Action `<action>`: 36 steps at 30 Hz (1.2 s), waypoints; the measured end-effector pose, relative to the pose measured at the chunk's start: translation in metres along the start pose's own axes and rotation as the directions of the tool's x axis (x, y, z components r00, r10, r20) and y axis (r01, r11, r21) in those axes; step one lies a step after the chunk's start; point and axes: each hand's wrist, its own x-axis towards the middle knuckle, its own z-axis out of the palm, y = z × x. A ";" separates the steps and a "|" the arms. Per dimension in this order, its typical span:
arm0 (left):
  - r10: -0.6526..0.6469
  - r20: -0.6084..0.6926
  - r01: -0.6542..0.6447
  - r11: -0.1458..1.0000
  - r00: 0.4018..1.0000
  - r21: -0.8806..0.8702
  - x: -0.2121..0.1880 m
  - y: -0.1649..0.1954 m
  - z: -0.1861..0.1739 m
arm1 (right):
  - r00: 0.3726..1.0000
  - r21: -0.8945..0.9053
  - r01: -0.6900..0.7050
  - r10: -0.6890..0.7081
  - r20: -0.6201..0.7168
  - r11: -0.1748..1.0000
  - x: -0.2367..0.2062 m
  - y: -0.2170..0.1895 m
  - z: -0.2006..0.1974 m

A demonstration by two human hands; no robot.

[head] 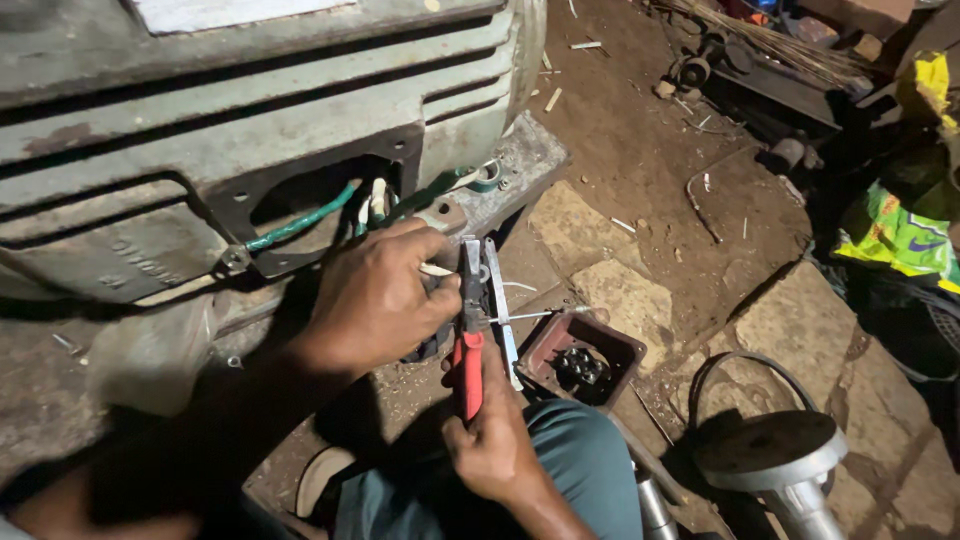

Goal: The person strips insulation from several wires using pliers and twists the exposed strands. The person works on a bundle of green and white wires attached to a metal housing.

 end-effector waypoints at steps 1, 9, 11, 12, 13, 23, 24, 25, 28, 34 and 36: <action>-0.031 0.012 0.030 0.999 0.999 0.018 0.000 0.000 0.000 | 1.000 0.004 0.024 -0.024 0.005 1.000 0.000 0.001 0.000; -0.060 0.037 0.058 0.997 0.997 0.060 0.000 -0.003 0.001 | 0.997 0.030 -0.074 0.074 -0.003 0.997 0.004 0.000 0.002; -0.066 0.038 0.062 0.994 0.997 0.086 0.000 -0.003 0.001 | 0.998 0.026 -0.069 0.069 0.000 0.997 0.005 -0.001 0.001; -0.069 0.038 0.065 0.993 0.997 0.100 0.000 -0.003 0.001 | 0.998 0.017 -0.059 0.059 -0.001 0.998 0.005 -0.001 0.001; -0.066 0.044 0.062 0.995 0.997 0.082 -0.001 -0.002 0.001 | 0.999 0.009 -0.046 0.046 -0.007 0.999 0.006 -0.001 0.000; -0.091 0.068 0.084 0.992 0.994 0.094 0.001 0.008 -0.007 | 0.975 0.412 -0.095 0.001 0.222 0.906 -0.006 0.007 -0.023; -0.077 0.053 0.072 0.993 0.996 0.091 0.002 0.007 -0.006 | 0.972 0.468 -0.086 -0.030 0.235 0.880 -0.007 0.009 -0.027; -0.098 0.070 0.092 0.992 0.993 0.085 0.002 0.007 -0.005 | 0.967 0.519 -0.076 -0.063 0.246 0.852 -0.007 0.012 -0.031; -0.109 0.082 0.102 0.991 0.991 0.084 0.003 0.005 -0.004 | 0.963 0.617 -0.213 0.054 0.266 0.758 -0.008 0.016 -0.032; -0.039 0.041 0.038 0.999 0.998 0.025 0.003 0.004 -0.005 | 0.970 0.649 -0.173 0.016 0.241 0.741 -0.011 0.019 -0.026; -0.131 0.115 0.128 0.991 0.985 0.037 0.002 0.004 -0.007 | 0.969 0.624 -0.189 0.041 0.244 0.758 -0.012 0.020 -0.025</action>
